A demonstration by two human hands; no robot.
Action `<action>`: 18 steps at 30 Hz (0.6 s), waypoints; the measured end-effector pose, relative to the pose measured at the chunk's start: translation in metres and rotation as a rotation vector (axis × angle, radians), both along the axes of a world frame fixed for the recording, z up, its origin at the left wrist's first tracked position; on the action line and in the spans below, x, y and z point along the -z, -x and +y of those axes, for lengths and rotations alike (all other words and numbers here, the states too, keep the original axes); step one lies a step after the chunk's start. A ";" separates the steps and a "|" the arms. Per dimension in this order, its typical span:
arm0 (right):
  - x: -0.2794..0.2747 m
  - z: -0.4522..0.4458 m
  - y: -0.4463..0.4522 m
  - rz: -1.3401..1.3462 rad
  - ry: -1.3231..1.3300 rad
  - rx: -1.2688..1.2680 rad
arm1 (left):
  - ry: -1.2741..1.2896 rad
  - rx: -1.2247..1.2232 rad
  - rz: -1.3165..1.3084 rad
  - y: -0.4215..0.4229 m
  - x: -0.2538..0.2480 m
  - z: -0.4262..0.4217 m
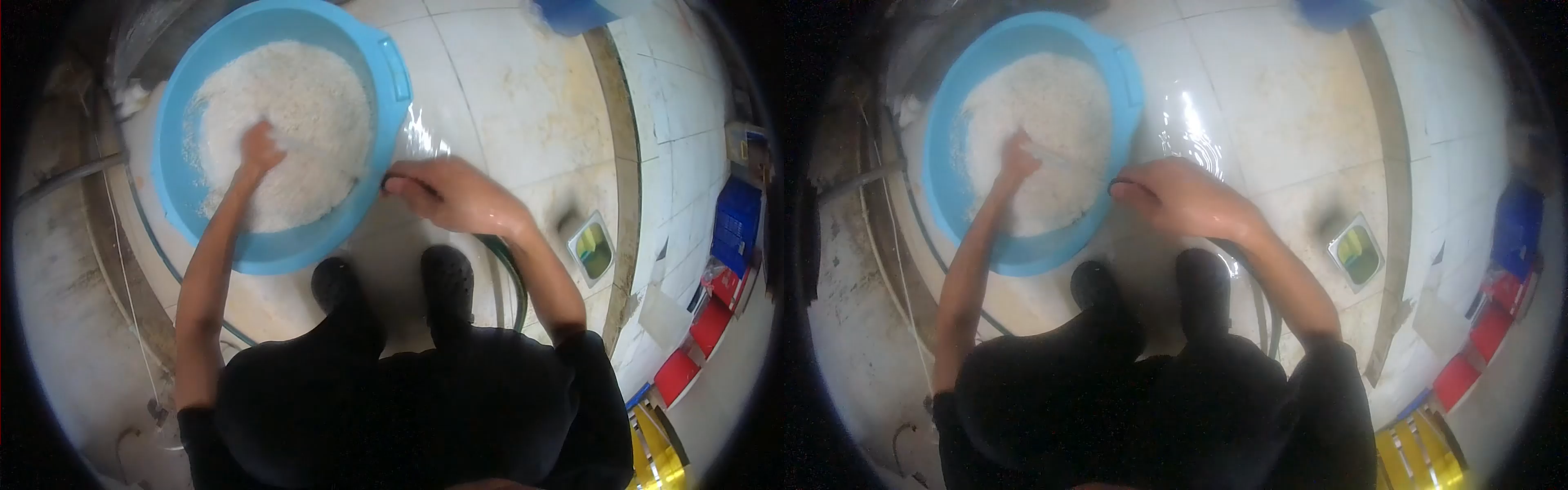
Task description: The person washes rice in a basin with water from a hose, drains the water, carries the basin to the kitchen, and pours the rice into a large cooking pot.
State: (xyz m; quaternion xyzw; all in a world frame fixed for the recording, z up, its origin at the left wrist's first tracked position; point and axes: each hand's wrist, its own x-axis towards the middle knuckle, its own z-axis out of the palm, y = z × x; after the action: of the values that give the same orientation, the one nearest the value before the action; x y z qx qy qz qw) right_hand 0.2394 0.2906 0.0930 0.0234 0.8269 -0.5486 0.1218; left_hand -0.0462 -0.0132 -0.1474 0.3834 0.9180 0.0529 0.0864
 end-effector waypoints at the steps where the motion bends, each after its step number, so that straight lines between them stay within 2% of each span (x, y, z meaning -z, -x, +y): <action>1: 0.005 -0.005 0.001 0.035 0.010 0.012 | -0.009 0.006 0.007 -0.001 0.000 0.003; 4: -0.001 -0.013 0.003 -0.026 0.043 -0.002 | 0.082 -0.047 0.337 0.007 -0.002 0.021; 5: 0.002 -0.019 0.000 -0.012 0.037 0.029 | 0.163 -0.176 0.199 0.015 -0.002 0.026; 7: 0.010 -0.022 0.000 0.024 0.006 0.009 | 0.222 -0.281 0.082 0.033 0.010 0.030; 9: 0.001 -0.022 -0.004 0.040 -0.021 0.005 | 0.000 -0.238 -0.277 0.034 0.029 -0.001; 11: -0.001 -0.015 -0.012 0.039 -0.040 -0.008 | -0.138 -0.187 -0.464 -0.006 -0.015 0.002; 12: 0.002 -0.014 -0.016 0.031 -0.053 0.009 | -0.169 -0.171 -0.470 -0.053 -0.073 0.020; 13: 0.005 -0.013 -0.018 0.022 -0.061 0.021 | -0.071 -0.010 -0.488 -0.074 -0.100 0.017; 14: 0.006 -0.010 -0.021 0.020 -0.063 0.028 | 0.022 0.145 -0.504 -0.089 -0.118 0.020; 16: 0.009 -0.007 -0.023 0.004 -0.059 0.040 | 0.075 0.222 -0.420 -0.115 -0.158 0.045; 18: 0.011 -0.007 -0.022 -0.027 -0.034 0.045 | 0.130 0.271 -0.340 -0.130 -0.166 0.059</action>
State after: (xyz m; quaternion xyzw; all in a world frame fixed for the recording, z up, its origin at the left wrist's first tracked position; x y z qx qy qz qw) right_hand 0.2618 0.2831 0.0824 0.0516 0.8337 -0.5366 0.1200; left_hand 0.0834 0.0459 0.0184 0.4825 0.8317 0.0452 0.2709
